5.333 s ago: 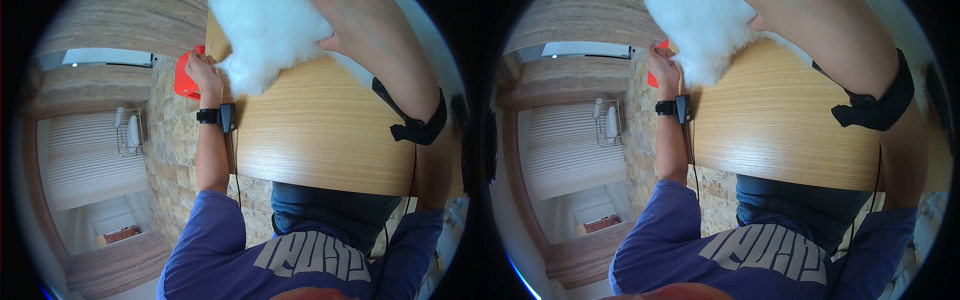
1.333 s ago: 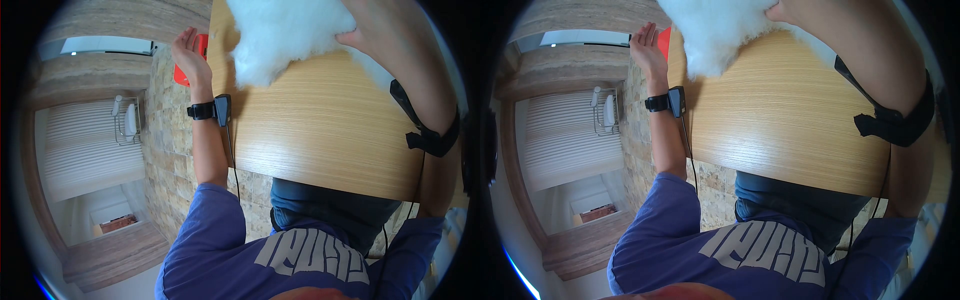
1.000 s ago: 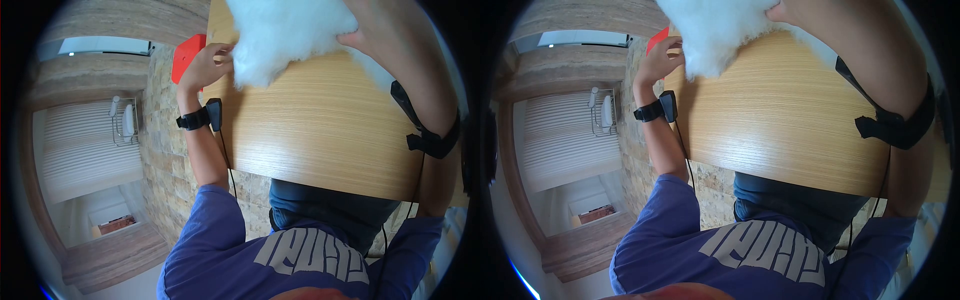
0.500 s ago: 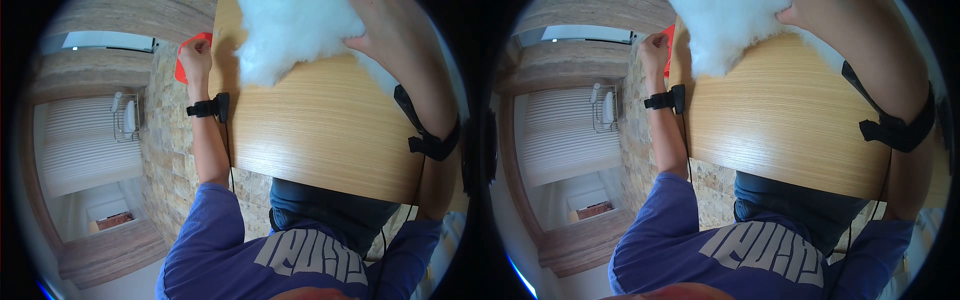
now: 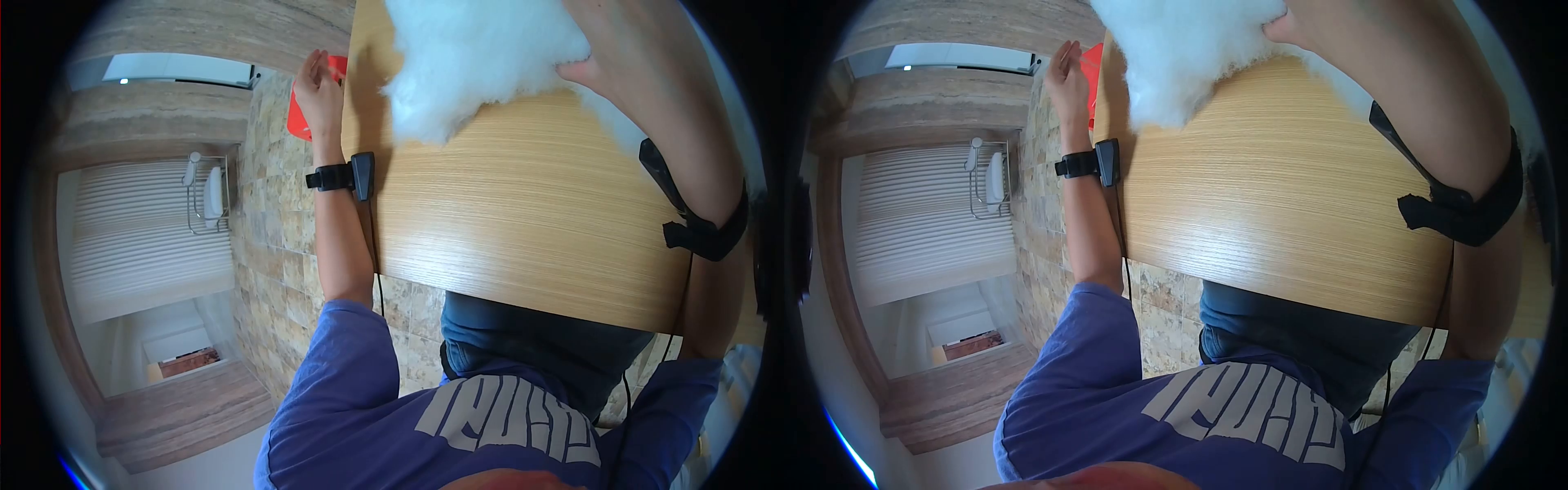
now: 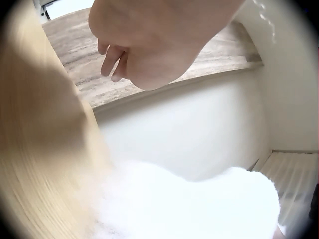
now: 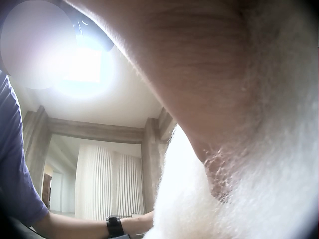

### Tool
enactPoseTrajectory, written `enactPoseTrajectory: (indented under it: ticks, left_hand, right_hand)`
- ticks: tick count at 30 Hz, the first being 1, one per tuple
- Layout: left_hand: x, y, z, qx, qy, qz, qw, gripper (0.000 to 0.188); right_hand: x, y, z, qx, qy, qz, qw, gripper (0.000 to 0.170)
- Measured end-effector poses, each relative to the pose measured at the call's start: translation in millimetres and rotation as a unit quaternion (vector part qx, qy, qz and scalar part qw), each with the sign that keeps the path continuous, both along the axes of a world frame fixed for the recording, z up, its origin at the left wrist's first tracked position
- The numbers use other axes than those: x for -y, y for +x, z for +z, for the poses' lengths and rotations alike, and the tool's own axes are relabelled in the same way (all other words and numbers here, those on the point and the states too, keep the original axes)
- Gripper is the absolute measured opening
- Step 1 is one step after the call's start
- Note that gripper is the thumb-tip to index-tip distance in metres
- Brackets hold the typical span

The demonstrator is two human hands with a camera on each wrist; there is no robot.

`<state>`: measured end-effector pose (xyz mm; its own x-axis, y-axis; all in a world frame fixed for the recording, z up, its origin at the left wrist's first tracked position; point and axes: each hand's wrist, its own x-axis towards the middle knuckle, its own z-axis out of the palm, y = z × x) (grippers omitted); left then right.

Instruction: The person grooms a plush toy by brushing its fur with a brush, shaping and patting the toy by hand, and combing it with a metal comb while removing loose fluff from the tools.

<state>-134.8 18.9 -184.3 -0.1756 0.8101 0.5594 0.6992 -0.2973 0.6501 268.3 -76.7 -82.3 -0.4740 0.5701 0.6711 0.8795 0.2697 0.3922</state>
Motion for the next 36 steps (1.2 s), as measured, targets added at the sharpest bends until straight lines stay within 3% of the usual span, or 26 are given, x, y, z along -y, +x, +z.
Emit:
enactPoseTrajectory:
  ticks: [4, 7, 10, 13, 17, 23, 25, 26, 27, 28, 29, 31, 32, 34, 36]
  left_hand:
    - [0.5, 5.8, 5.7, 0.093, -0.01, -0.025, 0.995, 0.036]
    - [-2.1, 4.7, 4.1, 0.126, 0.002, -0.052, 0.991, 0.036]
    - [7.0, 15.2, 9.5, 0.062, -0.022, 0.008, 0.998, 0.037]
    - [1.1, 0.2, 3.1, 0.077, -0.017, 0.039, 0.996, 0.035]
    - [-0.8, -5.2, 1.6, 0.07, 0.011, 0.039, 0.997, 0.03]
    - [5.4, 10.5, 12.4, 0.082, 0.047, 0.029, 0.995, 0.024]
    - [5.9, 17.3, 16.1, 0.07, 0.021, -0.057, 0.996, 0.023]
    - [8.1, 23.5, 19.2, 0.07, 0.021, -0.057, 0.996, 0.023]
    - [11.9, 31.6, 22.5, 0.088, -0.051, -0.13, 0.986, 0.023]
    - [15.4, 40.2, 25.7, 0.105, -0.123, -0.202, 0.966, 0.023]
    - [18.9, 49.5, 28.6, 0.106, -0.122, -0.202, 0.966, 0.023]
    - [25.5, 63.5, 31.8, 0.119, -0.157, -0.31, 0.93, 0.026]
    - [27.7, 64.3, 29.8, 0.12, -0.158, -0.309, 0.93, 0.026]
    - [30.3, 67.3, 26.2, 0.079, -0.205, -0.421, 0.88, 0.028]
    - [28.4, 62.4, 25.2, 0.104, -0.224, -0.437, 0.865, 0.026]
  right_hand:
    - [-0.1, -7.5, -0.2, -0.037, -0.017, -0.019, 0.999, 0.097]
    - [2.6, -5.9, 4.2, -0.004, -0.037, -0.046, 0.998, 0.097]
    - [2.8, -3.8, 3.9, -0.006, -0.03, -0.032, 0.999, 0.097]
    - [5.9, -8.0, 2.3, -0.045, -0.022, -0.011, 0.999, 0.097]
    - [1.2, -5.1, 1.1, -0.041, -0.021, 0.004, 0.999, 0.097]
    - [-0.6, -7.5, 0.8, 0.0, -0.024, -0.059, 0.998, 0.097]
    - [-9.2, -3.7, -4.2, -0.046, -0.008, 0.003, 0.999, 0.097]
    - [-7.0, -4.2, -1.7, -0.046, -0.007, 0.003, 0.999, 0.097]
    - [-2.5, -5.1, 2.5, -0.023, -0.02, -0.023, 0.999, 0.097]
    - [-0.6, -5.6, 5.2, 0.001, -0.033, -0.05, 0.998, 0.097]
    - [-1.7, -6.0, 6.3, 0.001, -0.033, -0.05, 0.998, 0.097]
    - [-3.9, -9.3, 9.9, -0.004, -0.03, -0.053, 0.998, 0.097]
    - [-3.7, -11.7, 10.9, -0.004, -0.031, -0.051, 0.998, 0.097]
    - [-3.0, -11.3, 11.5, -0.023, -0.039, -0.036, 0.998, 0.097]
    - [-2.7, -8.0, 10.4, -0.019, -0.037, -0.03, 0.999, 0.098]
